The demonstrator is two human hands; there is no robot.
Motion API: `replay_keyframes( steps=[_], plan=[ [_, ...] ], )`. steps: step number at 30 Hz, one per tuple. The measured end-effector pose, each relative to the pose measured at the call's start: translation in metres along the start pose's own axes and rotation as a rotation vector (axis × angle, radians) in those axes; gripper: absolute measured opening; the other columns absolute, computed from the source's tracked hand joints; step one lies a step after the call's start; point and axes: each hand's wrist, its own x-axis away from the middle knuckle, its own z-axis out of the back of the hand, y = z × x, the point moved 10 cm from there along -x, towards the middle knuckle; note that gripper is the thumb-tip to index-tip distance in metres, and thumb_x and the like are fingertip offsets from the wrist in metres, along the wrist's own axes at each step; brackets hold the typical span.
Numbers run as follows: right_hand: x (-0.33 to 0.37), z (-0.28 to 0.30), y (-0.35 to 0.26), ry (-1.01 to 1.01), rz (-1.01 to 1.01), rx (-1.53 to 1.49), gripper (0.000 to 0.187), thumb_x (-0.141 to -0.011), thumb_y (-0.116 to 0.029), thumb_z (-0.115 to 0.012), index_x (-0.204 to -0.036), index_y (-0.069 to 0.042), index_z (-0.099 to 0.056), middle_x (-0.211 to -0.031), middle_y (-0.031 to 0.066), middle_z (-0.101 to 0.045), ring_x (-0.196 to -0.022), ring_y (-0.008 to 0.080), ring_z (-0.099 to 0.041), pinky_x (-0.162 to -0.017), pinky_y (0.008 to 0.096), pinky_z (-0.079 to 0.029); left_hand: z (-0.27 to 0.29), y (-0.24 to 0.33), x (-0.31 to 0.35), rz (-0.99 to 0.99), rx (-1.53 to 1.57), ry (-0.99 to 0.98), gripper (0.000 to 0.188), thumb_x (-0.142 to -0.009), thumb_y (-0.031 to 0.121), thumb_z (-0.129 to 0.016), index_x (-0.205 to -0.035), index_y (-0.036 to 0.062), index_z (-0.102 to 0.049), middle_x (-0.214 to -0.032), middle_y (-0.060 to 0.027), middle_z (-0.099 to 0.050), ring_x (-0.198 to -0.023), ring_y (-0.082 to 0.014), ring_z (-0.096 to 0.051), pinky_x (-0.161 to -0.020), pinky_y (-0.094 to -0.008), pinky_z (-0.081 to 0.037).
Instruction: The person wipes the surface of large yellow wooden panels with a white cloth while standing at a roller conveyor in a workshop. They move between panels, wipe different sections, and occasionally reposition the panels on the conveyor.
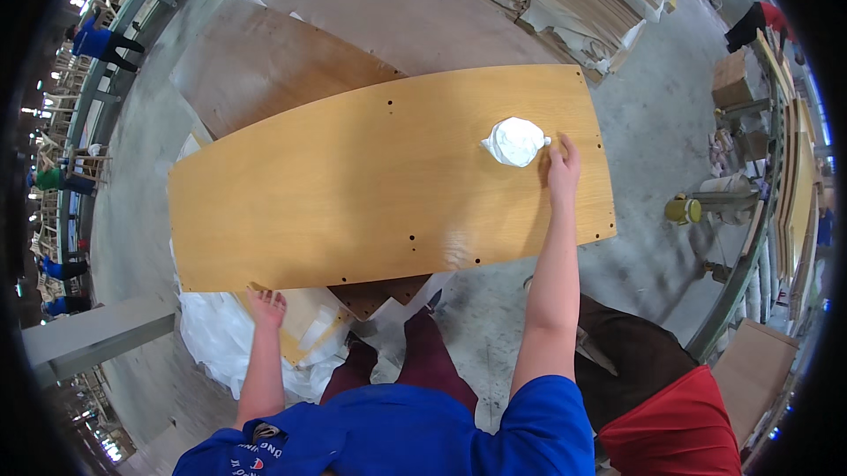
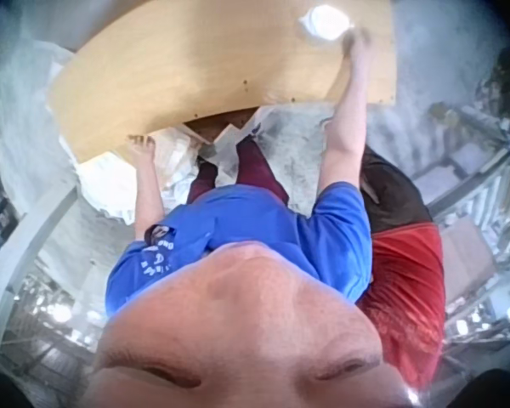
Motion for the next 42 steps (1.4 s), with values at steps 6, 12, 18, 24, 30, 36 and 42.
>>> replay_keyframes(
  steps=[6,12,18,24,30,36,42],
  plan=[
    [-0.018,-0.035,-0.011,-0.293,-0.001,0.170,0.043,-0.082,-0.004,-0.061,-0.124,-0.001,-0.050,-0.078,0.0028,-0.056,-0.060,0.0097,-0.050,-0.051,0.0249,-0.039,-0.029,0.032,-0.020,-0.076,0.010,-0.021,0.066,-0.089,0.065,-0.039,-0.131,0.0147,-0.040,-0.122,-0.0075,-0.051,-0.105,-0.0252,-0.053,-0.083,-0.0419,-0.049],
    [-0.007,-0.045,-0.003,-0.465,-0.197,0.249,0.032,-0.080,-0.010,-0.063,-0.109,0.001,-0.056,-0.089,0.0070,-0.059,-0.071,0.0143,-0.057,-0.059,0.0279,-0.047,-0.043,-0.007,-0.019,0.005,0.172,-0.171,0.065,-0.091,0.064,-0.033,-0.133,0.0150,-0.041,-0.131,-0.0047,-0.048,-0.116,-0.0254,-0.049,-0.093,-0.0458,-0.044],
    [0.109,-0.078,-0.009,-0.440,-0.442,-0.822,0.051,-0.083,-0.022,-0.051,-0.128,0.002,-0.044,-0.127,0.0186,-0.052,-0.116,0.0339,-0.052,-0.094,0.0576,-0.043,-0.034,-0.116,0.023,0.277,0.093,-0.299,0.063,-0.091,0.062,-0.035,-0.132,0.0144,-0.038,-0.123,-0.0130,-0.050,-0.110,-0.0285,-0.051,-0.091,-0.0477,-0.044],
    [0.260,-0.185,-0.012,-0.643,-0.569,-0.976,0.043,-0.092,-0.045,-0.045,-0.115,-0.010,-0.055,-0.107,0.0074,-0.063,-0.093,0.0266,-0.059,-0.069,0.0405,-0.048,-0.047,-0.135,0.076,0.415,-0.340,-0.704,0.053,-0.094,0.054,-0.040,-0.118,0.0069,-0.044,-0.109,-0.0137,-0.060,-0.084,-0.0250,-0.063,-0.073,-0.0370,-0.052],
    [0.420,-0.288,-0.003,-0.877,-0.976,-1.223,0.031,-0.094,-0.033,-0.044,-0.107,-0.009,-0.058,-0.089,0.0041,-0.061,-0.062,0.0140,-0.051,-0.043,0.0241,-0.035,-0.027,-0.093,0.103,0.199,-0.649,-1.039,0.032,-0.095,0.040,-0.046,-0.102,0.0095,-0.049,-0.103,-0.0108,-0.064,-0.079,-0.0189,-0.064,-0.070,-0.0325,-0.052],
    [0.571,-0.330,0.013,-1.104,-1.264,-1.134,0.036,-0.092,-0.045,-0.044,-0.103,-0.014,-0.060,-0.092,0.0052,-0.061,-0.069,0.0163,-0.051,-0.045,0.0233,-0.034,0.089,-0.054,0.043,0.200,-0.518,-0.820,0.030,-0.094,0.038,-0.047,-0.101,0.0095,-0.049,-0.099,-0.0103,-0.064,-0.079,-0.0194,-0.062,-0.070,-0.0323,-0.051],
    [0.652,-0.357,-0.001,-1.034,-1.200,-0.694,0.046,-0.090,-0.048,-0.047,-0.120,-0.014,-0.053,-0.110,0.0159,-0.055,-0.092,0.0266,-0.053,-0.052,0.0285,-0.045,0.246,-0.020,-0.039,0.178,-0.455,-0.556,0.028,-0.091,0.037,-0.049,-0.100,0.0098,-0.050,-0.095,-0.0088,-0.063,-0.073,-0.0180,-0.062,-0.065,-0.0312,-0.051]
  ],
)
